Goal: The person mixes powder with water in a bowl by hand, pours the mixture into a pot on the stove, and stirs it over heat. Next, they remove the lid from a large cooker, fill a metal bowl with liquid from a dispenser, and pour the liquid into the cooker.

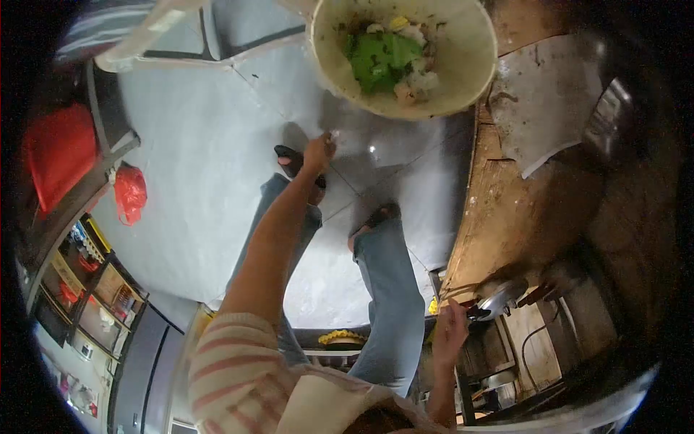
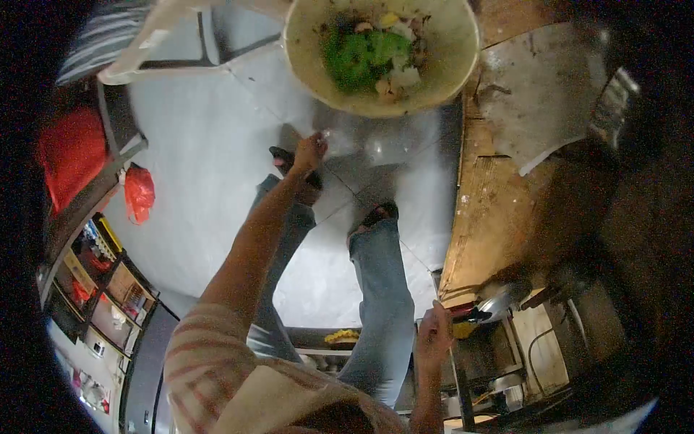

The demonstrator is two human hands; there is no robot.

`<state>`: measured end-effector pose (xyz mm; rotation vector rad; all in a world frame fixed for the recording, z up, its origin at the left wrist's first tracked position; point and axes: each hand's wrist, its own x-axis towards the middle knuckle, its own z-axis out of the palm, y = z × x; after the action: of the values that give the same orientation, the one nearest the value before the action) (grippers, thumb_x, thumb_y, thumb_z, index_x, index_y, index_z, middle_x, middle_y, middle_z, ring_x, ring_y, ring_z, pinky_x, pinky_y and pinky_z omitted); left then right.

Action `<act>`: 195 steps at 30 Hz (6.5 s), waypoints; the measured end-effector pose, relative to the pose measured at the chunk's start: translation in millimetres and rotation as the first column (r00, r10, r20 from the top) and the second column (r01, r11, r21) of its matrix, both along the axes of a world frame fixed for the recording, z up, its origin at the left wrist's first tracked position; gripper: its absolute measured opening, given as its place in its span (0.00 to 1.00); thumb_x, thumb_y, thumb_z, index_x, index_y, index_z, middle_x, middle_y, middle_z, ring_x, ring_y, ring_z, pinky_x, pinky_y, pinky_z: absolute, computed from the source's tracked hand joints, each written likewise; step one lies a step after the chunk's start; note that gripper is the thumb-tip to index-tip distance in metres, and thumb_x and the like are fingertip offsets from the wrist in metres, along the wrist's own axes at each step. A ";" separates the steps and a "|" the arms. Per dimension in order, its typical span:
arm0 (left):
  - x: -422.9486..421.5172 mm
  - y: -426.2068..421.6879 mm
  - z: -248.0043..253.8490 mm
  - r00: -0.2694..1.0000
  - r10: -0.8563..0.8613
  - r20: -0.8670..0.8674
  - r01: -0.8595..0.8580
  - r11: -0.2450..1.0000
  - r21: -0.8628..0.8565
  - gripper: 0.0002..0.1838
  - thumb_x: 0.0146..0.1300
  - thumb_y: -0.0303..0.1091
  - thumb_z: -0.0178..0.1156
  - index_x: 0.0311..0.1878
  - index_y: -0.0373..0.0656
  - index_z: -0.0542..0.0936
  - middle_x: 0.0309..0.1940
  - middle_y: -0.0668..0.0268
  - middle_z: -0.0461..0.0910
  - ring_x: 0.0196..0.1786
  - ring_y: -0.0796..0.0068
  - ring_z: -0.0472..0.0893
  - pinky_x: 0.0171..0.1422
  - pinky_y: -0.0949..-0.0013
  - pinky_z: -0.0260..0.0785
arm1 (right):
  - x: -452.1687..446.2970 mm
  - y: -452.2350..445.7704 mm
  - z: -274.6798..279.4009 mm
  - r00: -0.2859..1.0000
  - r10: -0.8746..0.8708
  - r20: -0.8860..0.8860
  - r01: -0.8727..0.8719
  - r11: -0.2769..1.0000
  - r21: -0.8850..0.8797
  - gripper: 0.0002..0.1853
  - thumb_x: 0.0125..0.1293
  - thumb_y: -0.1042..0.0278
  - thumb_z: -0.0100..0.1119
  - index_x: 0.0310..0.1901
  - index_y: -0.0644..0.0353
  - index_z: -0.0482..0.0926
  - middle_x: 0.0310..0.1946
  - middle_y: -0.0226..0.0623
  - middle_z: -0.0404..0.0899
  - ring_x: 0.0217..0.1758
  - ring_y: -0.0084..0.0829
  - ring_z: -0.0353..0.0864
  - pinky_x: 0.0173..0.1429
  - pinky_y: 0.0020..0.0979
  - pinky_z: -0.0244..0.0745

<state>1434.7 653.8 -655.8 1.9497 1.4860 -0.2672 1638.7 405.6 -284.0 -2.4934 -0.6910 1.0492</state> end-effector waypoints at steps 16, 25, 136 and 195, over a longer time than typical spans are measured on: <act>169.4 102.5 315.4 0.883 -0.045 0.468 -0.144 0.921 0.361 0.12 0.53 0.35 0.53 0.39 0.40 0.70 0.33 0.54 0.71 0.35 0.52 0.73 0.39 0.57 0.65 | -6.4 -23.6 64.5 0.955 -0.276 -0.109 0.288 0.950 0.121 0.11 0.56 0.74 0.47 0.42 0.63 0.72 0.30 0.37 0.71 0.29 0.25 0.71 0.27 0.22 0.68; -82.0 -33.7 409.5 0.901 0.391 0.188 -0.411 0.908 0.085 0.12 0.53 0.38 0.51 0.34 0.41 0.77 0.32 0.55 0.77 0.37 0.57 0.76 0.43 0.63 0.68 | -1.2 18.6 163.8 0.999 0.025 0.026 -0.031 0.964 0.265 0.12 0.54 0.71 0.49 0.41 0.63 0.72 0.32 0.40 0.72 0.28 0.31 0.72 0.31 0.28 0.68; -131.6 -79.0 569.8 0.848 -0.223 0.481 0.266 0.964 -0.022 0.14 0.53 0.40 0.50 0.27 0.37 0.76 0.20 0.58 0.75 0.25 0.63 0.75 0.31 0.64 0.65 | -94.4 -164.9 327.0 0.868 -0.420 0.263 0.158 0.738 0.656 0.07 0.57 0.73 0.50 0.34 0.68 0.73 0.20 0.33 0.73 0.21 0.19 0.71 0.26 0.23 0.67; -637.8 407.8 806.2 -0.517 0.099 0.850 -0.793 -0.430 -0.432 0.06 0.56 0.34 0.54 0.29 0.43 0.72 0.19 0.74 0.68 0.18 0.87 0.63 0.22 0.83 0.54 | -615.6 825.4 436.0 -0.108 0.746 0.657 -0.633 -0.561 0.533 0.19 0.52 0.67 0.55 0.48 0.54 0.71 0.29 0.39 0.72 0.28 0.37 0.73 0.31 0.32 0.70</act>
<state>796.9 1061.5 150.4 -0.0853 1.8003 2.2334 1023.2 1230.9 151.9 -0.3351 -2.5502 0.6448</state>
